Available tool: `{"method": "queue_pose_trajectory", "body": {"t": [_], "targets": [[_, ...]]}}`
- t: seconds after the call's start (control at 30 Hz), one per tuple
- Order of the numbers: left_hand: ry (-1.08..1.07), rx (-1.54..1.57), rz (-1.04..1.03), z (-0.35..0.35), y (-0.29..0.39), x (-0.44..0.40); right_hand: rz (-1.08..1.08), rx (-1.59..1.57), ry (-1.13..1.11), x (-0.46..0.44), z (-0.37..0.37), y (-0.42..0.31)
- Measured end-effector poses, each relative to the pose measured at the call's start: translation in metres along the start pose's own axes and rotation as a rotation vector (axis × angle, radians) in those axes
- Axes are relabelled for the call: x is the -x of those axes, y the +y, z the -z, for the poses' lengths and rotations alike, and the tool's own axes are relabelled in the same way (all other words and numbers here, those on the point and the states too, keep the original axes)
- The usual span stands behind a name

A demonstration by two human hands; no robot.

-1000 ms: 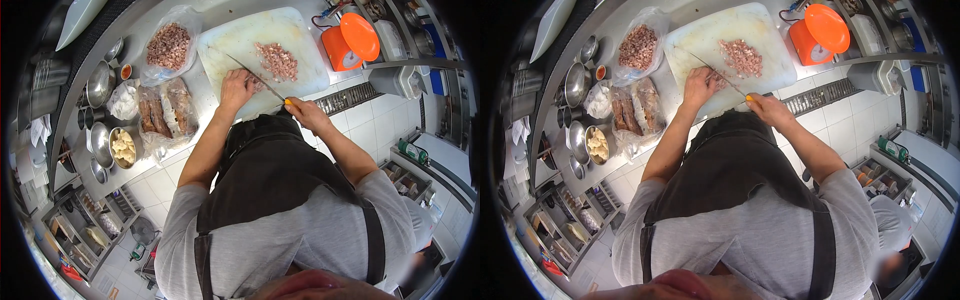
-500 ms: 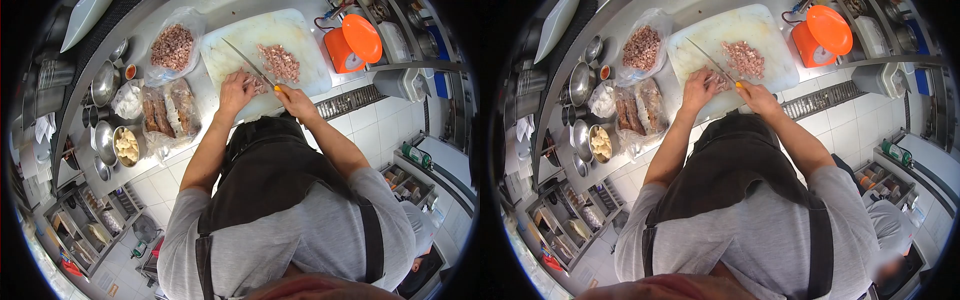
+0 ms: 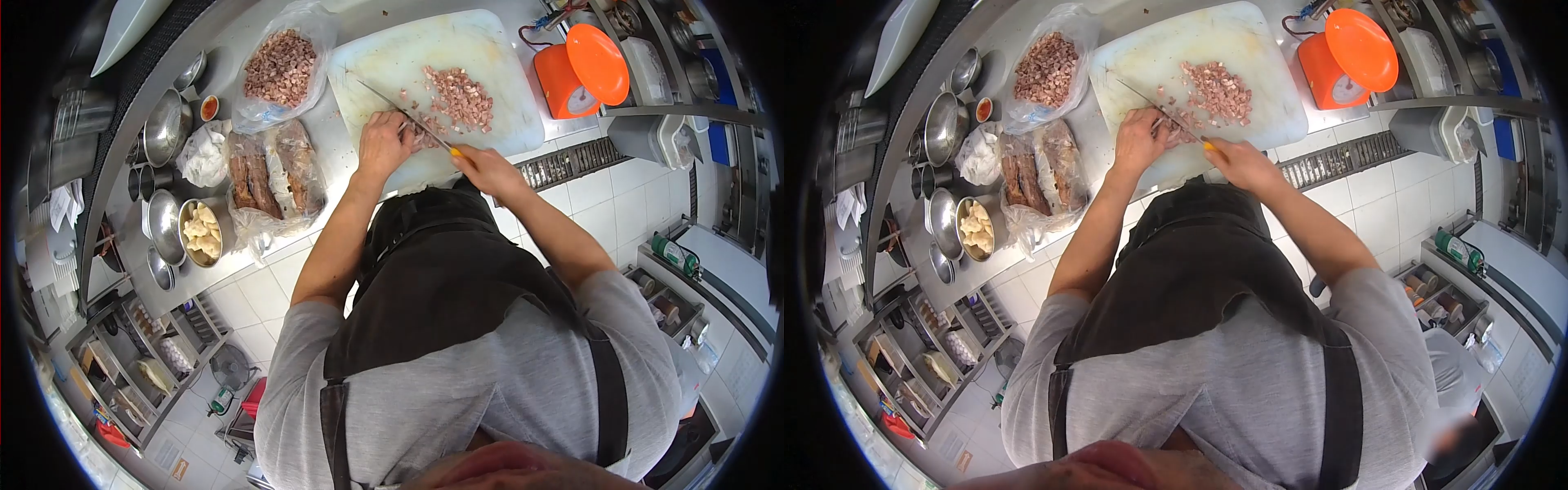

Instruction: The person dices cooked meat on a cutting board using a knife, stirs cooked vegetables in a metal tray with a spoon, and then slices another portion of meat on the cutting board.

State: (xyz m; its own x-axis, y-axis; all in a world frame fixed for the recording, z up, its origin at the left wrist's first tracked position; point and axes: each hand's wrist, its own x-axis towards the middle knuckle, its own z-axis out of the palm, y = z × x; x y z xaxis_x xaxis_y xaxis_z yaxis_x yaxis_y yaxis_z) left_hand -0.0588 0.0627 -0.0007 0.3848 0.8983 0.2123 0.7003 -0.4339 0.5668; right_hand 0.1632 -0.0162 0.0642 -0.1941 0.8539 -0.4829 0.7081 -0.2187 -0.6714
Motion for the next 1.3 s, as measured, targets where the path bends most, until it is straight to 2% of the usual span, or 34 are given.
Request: {"method": "queue_pose_trajectory", "body": {"t": [0.07,0.2,0.3,0.37,0.43,0.5,0.57,0.7,0.77,0.9,1.0,1.3], "targets": [[-0.018,-0.003,-0.003,0.0,0.0,0.001,0.204,0.028,0.163,-0.031,-0.021,0.006],[0.04,0.024,-0.046,0.005,0.002,0.001,0.227,-0.042,0.154,-0.036,-0.023,0.008],[0.06,0.069,0.011,0.013,0.01,0.004,0.132,-0.091,0.154,-0.013,-0.015,-0.002],[0.047,0.054,0.037,0.016,0.008,0.006,-0.06,-0.104,0.076,0.003,0.004,-0.019],[0.04,0.037,0.066,0.017,0.006,0.008,-0.073,-0.072,0.037,0.022,0.017,-0.029],[0.082,0.042,-0.037,0.016,0.004,0.006,-0.084,-0.038,-0.001,0.031,0.022,-0.027],[0.07,0.045,-0.035,0.012,0.002,0.005,-0.056,-0.005,-0.066,0.036,0.021,-0.02],[0.048,0.05,-0.024,0.005,-0.001,0.007,-0.131,0.007,-0.077,0.015,0.007,-0.018],[0.035,0.051,-0.014,0.003,-0.001,0.007,0.084,-0.012,0.032,-0.02,-0.018,0.0],[0.04,0.066,-0.008,0.008,0.0,0.007,0.164,-0.057,0.103,-0.035,-0.031,0.003],[0.072,0.075,-0.007,0.016,0.005,0.01,0.105,-0.093,0.124,-0.018,-0.023,0.0],[0.033,0.045,-0.021,0.013,-0.001,0.012,-0.148,-0.007,-0.085,0.034,0.015,-0.03]]}}
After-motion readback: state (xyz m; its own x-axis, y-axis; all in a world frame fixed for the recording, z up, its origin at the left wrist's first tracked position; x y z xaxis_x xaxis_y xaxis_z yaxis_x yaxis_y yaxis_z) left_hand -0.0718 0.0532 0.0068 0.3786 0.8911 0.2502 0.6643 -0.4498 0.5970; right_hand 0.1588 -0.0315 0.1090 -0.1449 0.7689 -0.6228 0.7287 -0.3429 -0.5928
